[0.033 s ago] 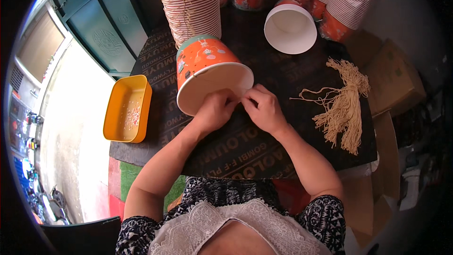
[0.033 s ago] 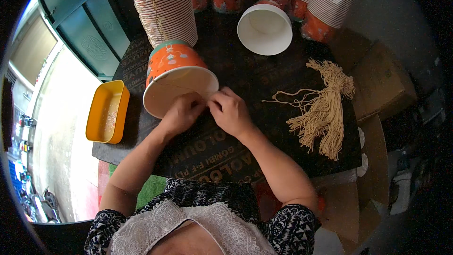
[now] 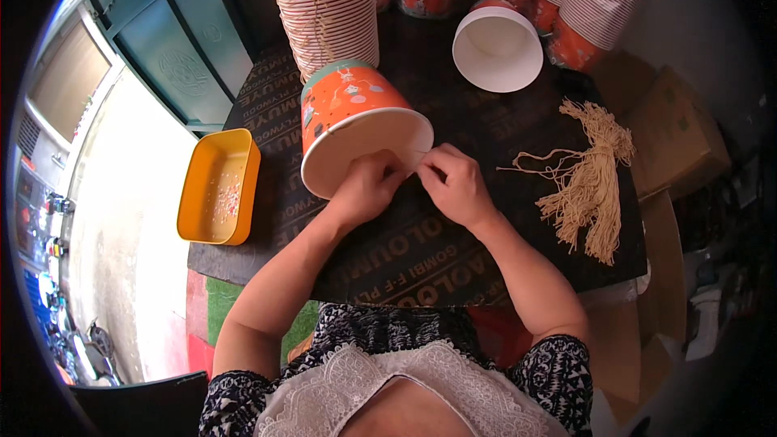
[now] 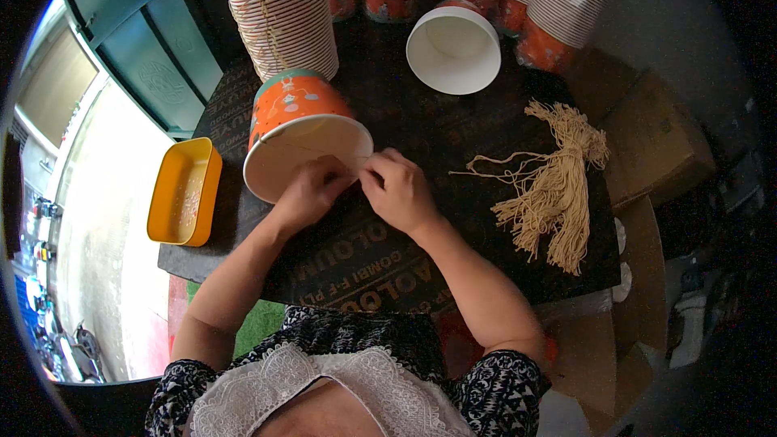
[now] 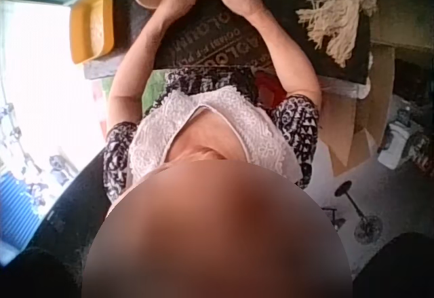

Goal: Attaching string handles to printed paper buckets.

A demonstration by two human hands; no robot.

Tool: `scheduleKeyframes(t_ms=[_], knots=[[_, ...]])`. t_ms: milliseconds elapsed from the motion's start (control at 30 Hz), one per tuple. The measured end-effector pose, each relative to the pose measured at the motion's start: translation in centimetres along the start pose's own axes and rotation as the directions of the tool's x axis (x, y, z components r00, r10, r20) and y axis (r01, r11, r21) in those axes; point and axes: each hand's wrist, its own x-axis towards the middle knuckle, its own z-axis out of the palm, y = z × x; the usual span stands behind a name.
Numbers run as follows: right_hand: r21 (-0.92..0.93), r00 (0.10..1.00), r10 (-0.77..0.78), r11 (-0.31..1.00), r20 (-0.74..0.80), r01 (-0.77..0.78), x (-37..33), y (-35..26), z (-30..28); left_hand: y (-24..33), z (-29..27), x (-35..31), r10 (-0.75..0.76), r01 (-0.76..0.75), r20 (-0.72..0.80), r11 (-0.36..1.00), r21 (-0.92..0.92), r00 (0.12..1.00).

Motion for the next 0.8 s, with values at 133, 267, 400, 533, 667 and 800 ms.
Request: scheduleKeyframes(t_ms=[133, 267, 400, 533, 667, 800], knots=[[0.199, 0.990, 0.138, 0.971, 0.002, -0.136, 0.6, -0.9, -1.8, 1.0, -1.1, 0.2, -0.283, 0.314, 0.146, 0.908, -0.278, 0.948], [0.316, 0.922, 0.179, 0.902, 0.344, -0.294, 0.9, -2.3, -3.5, 0.5, -1.2, 0.2, -0.335, 0.386, 0.199, 0.855, -0.347, 0.921], [0.294, 0.916, -0.087, 0.955, 0.392, -0.035, 1.1, -1.7, -3.6, 0.9, -1.3, 0.3, -0.328, 0.374, 0.187, 0.864, -0.337, 0.926], [0.178, 0.995, -0.098, 0.980, 0.017, 0.093, 0.8, -1.8, -2.4, 0.8, -1.4, 0.2, -0.341, 0.395, 0.205, 0.845, -0.361, 0.917], [-0.030, 0.989, -0.092, 0.996, -0.117, 0.089, 0.0, -1.9, -0.4, 0.0, -0.4, 0.3, -0.260, 0.289, 0.129, 0.894, -0.343, 0.957], [-0.208, 0.998, 0.044, 0.977, -0.036, -0.051, -0.9, -2.7, 0.5, -0.2, 0.3, 0.0, -0.198, 0.207, 0.062, 0.911, -0.357, 0.978]])
